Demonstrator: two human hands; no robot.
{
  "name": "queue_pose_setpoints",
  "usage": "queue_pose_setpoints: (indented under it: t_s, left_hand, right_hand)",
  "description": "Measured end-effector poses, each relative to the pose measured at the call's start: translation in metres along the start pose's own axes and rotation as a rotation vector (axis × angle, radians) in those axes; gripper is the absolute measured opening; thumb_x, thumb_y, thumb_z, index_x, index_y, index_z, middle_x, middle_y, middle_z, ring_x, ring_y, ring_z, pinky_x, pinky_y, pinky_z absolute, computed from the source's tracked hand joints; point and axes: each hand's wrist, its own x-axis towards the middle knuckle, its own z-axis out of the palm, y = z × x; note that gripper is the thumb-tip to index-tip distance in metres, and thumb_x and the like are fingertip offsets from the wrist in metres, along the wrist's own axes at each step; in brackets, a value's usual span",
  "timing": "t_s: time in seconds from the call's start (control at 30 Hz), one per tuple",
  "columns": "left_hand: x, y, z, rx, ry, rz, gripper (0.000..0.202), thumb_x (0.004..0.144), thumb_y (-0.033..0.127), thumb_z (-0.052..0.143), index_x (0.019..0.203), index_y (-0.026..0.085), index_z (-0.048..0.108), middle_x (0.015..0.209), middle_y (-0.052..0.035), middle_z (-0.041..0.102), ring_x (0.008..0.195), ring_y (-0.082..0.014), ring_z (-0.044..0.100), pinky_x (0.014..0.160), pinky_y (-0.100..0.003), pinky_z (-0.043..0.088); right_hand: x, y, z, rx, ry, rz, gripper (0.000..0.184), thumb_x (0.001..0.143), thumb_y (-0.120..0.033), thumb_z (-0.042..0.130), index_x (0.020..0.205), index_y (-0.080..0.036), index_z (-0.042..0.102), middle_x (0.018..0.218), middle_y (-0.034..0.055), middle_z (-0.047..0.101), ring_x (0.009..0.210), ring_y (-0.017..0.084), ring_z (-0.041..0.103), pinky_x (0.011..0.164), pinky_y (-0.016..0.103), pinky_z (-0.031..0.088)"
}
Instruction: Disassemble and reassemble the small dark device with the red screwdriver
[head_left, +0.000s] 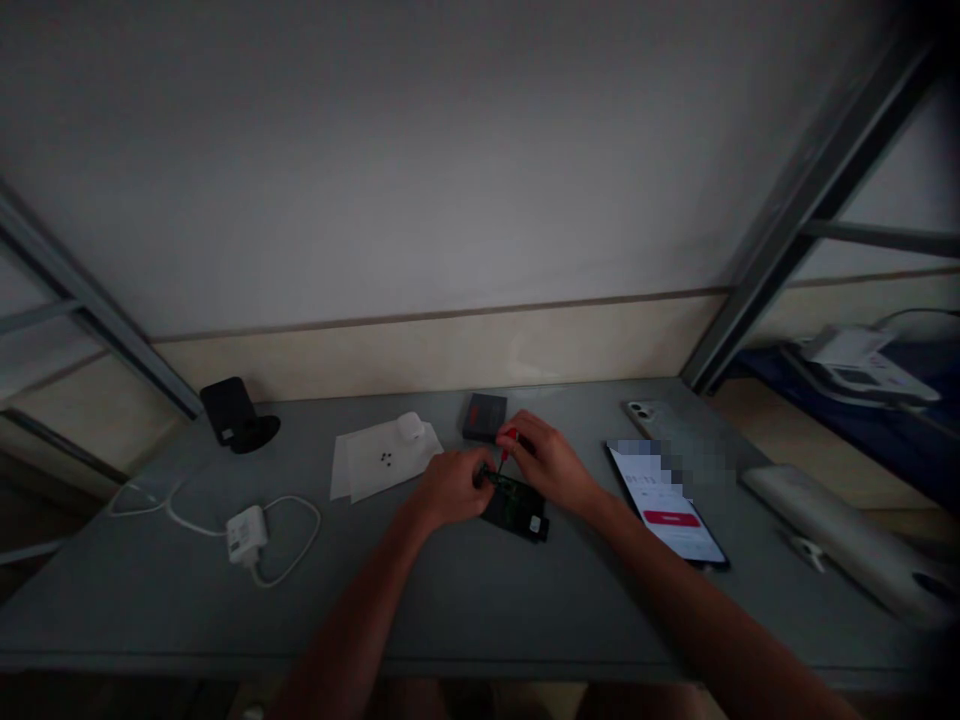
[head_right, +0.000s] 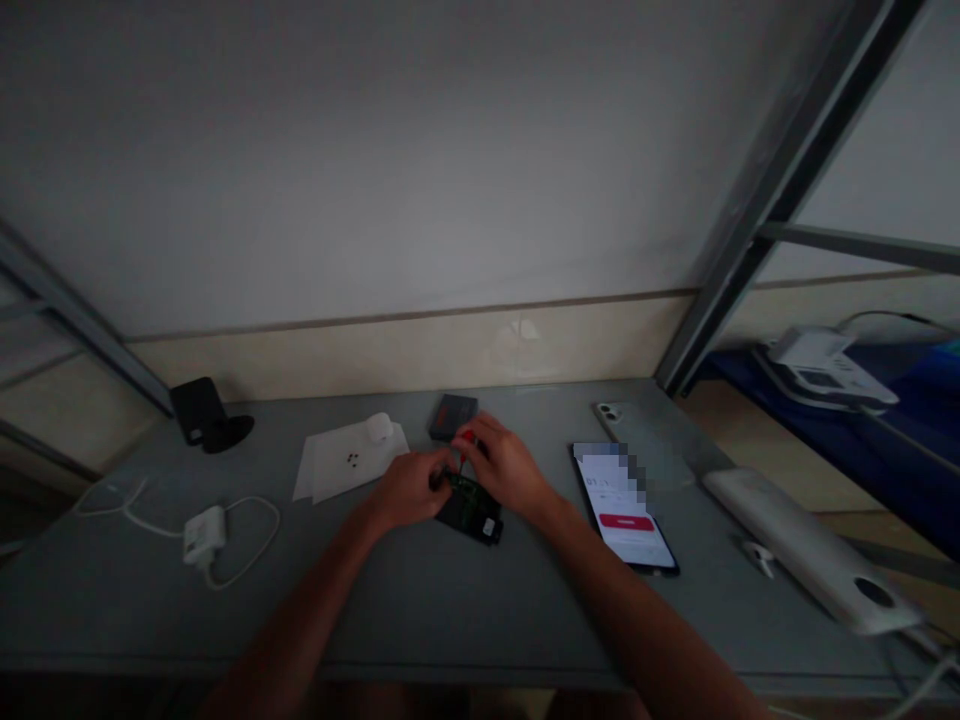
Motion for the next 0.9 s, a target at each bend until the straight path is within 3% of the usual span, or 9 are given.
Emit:
queue_pose_setpoints:
  t_s: [0.13, 0.3, 0.43, 0.57, 0.73, 0.9]
  left_hand:
    - [-0.001, -0.002, 0.002, -0.012, 0.023, 0.021, 0.025, 0.076, 0.017, 0.057, 0.098, 0.023, 0.068, 0.079, -0.0013, 0.07, 0.071, -0.0196, 0.063, 0.066, -0.028, 0.038]
    - [0.0, -0.008, 0.005, -0.072, 0.041, 0.028, 0.022, 0.074, 0.016, 0.06, 0.094, 0.021, 0.068, 0.077, -0.0018, 0.067, 0.069, -0.0191, 0.061, 0.064, -0.028, 0.038]
    - [0.006, -0.016, 0.01, -0.297, 0.092, 0.092, 0.019, 0.082, 0.019, 0.059, 0.098, 0.017, 0.07, 0.09, -0.0048, 0.069, 0.079, -0.0192, 0.061, 0.069, -0.028, 0.042]
    - [0.016, -0.023, 0.02, -0.522, 0.13, 0.194, 0.019, 0.091, 0.027, 0.058, 0.095, 0.015, 0.073, 0.103, -0.0078, 0.068, 0.092, -0.0199, 0.062, 0.077, -0.028, 0.046]
    - [0.021, -0.025, 0.024, -0.567, 0.204, 0.181, 0.011, 0.084, 0.025, 0.07, 0.089, 0.016, 0.075, 0.1, -0.0068, 0.068, 0.088, -0.0188, 0.06, 0.078, -0.028, 0.044]
    - [0.02, -0.023, 0.021, -0.621, 0.17, 0.152, 0.019, 0.085, 0.032, 0.07, 0.095, 0.016, 0.074, 0.088, -0.0037, 0.066, 0.079, -0.0168, 0.056, 0.072, -0.027, 0.041]
  right_hand:
    - [0.0, -0.002, 0.007, 0.017, 0.03, 0.022, 0.014, 0.095, -0.028, 0.061, 0.103, -0.023, 0.071, 0.084, 0.0029, 0.064, 0.072, 0.017, 0.06, 0.066, 0.029, 0.048]
    - [-0.003, -0.007, 0.013, 0.094, 0.045, 0.033, 0.018, 0.092, -0.021, 0.062, 0.108, -0.023, 0.069, 0.092, 0.0032, 0.071, 0.079, 0.017, 0.065, 0.076, 0.031, 0.052]
    - [-0.003, -0.017, 0.009, 0.168, -0.04, -0.016, 0.021, 0.096, -0.015, 0.051, 0.102, -0.023, 0.07, 0.096, 0.0042, 0.072, 0.088, 0.018, 0.066, 0.085, 0.034, 0.052]
    - [-0.001, -0.02, 0.005, 0.162, 0.017, -0.081, 0.021, 0.097, -0.019, 0.053, 0.1, -0.024, 0.073, 0.104, 0.0078, 0.067, 0.103, 0.021, 0.062, 0.092, 0.038, 0.05]
    - [0.001, -0.016, 0.005, 0.214, 0.075, 0.003, 0.015, 0.094, -0.023, 0.06, 0.099, -0.024, 0.074, 0.093, 0.0055, 0.067, 0.09, 0.02, 0.064, 0.084, 0.036, 0.052]
    - [-0.001, -0.019, 0.006, 0.272, 0.008, 0.004, 0.018, 0.097, -0.022, 0.055, 0.101, -0.024, 0.072, 0.102, 0.0055, 0.071, 0.099, 0.021, 0.066, 0.092, 0.039, 0.05]
